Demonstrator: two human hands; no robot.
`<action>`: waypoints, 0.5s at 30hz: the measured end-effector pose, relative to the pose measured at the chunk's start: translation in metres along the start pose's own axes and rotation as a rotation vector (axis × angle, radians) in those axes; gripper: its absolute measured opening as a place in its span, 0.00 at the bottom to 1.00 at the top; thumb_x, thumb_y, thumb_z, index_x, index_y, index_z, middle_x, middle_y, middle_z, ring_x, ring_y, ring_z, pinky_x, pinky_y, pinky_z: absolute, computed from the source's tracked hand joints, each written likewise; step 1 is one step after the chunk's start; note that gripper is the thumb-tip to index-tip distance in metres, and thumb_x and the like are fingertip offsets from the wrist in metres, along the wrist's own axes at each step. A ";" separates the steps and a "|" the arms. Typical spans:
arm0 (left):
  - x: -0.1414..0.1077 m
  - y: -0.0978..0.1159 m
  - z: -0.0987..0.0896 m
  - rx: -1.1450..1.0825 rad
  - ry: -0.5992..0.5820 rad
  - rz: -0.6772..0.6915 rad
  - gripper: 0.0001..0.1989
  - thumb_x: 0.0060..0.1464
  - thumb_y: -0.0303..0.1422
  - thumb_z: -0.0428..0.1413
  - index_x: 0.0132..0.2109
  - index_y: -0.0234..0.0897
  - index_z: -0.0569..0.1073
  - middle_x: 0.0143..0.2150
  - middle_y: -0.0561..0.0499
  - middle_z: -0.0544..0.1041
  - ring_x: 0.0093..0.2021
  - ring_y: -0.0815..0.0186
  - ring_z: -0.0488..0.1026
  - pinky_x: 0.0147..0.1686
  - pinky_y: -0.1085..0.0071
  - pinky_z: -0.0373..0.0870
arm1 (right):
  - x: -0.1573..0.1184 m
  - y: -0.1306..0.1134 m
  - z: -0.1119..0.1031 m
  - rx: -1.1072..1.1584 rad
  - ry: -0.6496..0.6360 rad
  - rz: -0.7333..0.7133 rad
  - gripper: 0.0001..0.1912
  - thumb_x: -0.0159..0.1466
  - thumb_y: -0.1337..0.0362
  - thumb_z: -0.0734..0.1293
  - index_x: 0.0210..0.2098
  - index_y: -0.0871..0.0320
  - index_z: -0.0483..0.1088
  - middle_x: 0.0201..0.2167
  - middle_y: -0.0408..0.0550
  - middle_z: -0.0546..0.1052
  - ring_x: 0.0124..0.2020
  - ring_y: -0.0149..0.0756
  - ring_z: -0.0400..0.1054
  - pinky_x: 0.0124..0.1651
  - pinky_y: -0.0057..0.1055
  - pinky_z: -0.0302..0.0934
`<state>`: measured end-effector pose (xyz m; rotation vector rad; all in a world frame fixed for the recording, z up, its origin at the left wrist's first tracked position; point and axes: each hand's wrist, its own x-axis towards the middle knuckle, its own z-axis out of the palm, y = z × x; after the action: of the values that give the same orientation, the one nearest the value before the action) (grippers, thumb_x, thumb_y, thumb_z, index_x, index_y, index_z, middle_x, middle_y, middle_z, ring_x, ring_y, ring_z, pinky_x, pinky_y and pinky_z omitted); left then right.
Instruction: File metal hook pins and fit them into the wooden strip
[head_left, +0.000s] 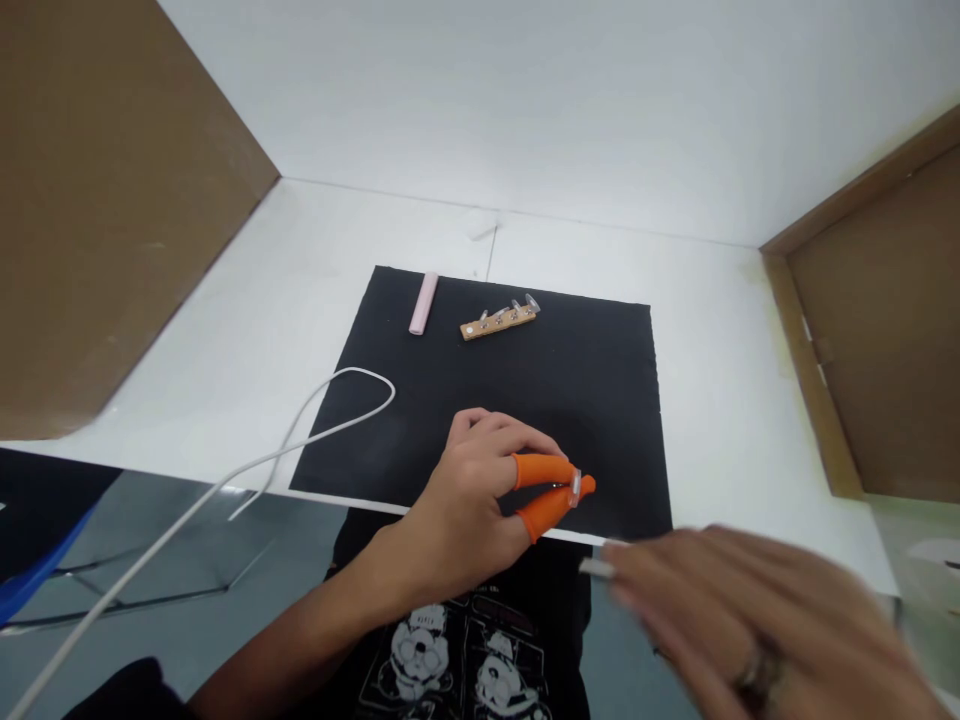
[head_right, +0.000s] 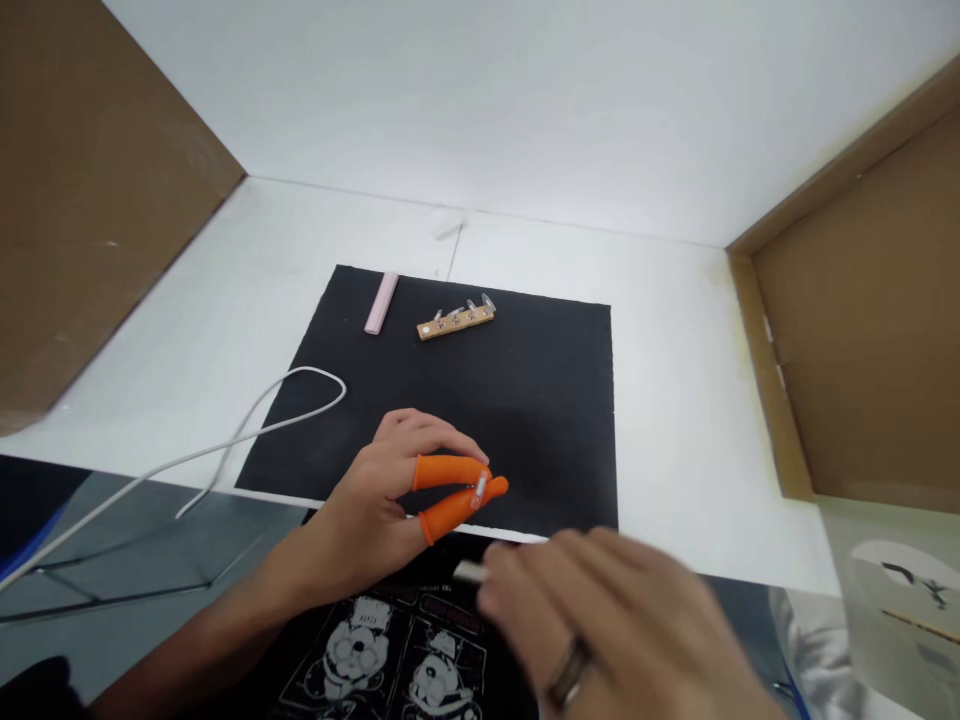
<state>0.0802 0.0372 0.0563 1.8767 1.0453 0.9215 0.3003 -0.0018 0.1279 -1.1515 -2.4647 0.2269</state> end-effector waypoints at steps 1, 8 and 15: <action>0.000 0.001 0.000 -0.008 0.002 0.002 0.04 0.62 0.26 0.67 0.41 0.39 0.82 0.43 0.54 0.86 0.44 0.64 0.81 0.54 0.57 0.61 | 0.000 -0.002 0.002 0.036 -0.028 -0.007 0.19 0.79 0.68 0.57 0.38 0.52 0.76 0.29 0.38 0.83 0.26 0.28 0.75 0.30 0.33 0.62; 0.002 0.004 -0.003 -0.072 -0.041 -0.007 0.03 0.63 0.27 0.67 0.41 0.38 0.82 0.43 0.54 0.86 0.44 0.65 0.81 0.54 0.59 0.63 | -0.004 0.025 -0.008 -0.212 0.060 -0.005 0.05 0.74 0.72 0.67 0.48 0.62 0.75 0.35 0.46 0.84 0.30 0.31 0.75 0.39 0.35 0.62; 0.003 0.003 -0.002 -0.048 -0.030 -0.003 0.02 0.64 0.29 0.67 0.40 0.40 0.82 0.43 0.53 0.86 0.43 0.64 0.81 0.54 0.57 0.63 | 0.003 -0.005 0.002 0.100 -0.071 0.016 0.19 0.81 0.65 0.55 0.41 0.50 0.75 0.31 0.35 0.84 0.30 0.28 0.79 0.34 0.32 0.67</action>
<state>0.0805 0.0391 0.0607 1.8433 0.9995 0.9062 0.2945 -0.0029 0.1281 -1.1402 -2.4750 0.3973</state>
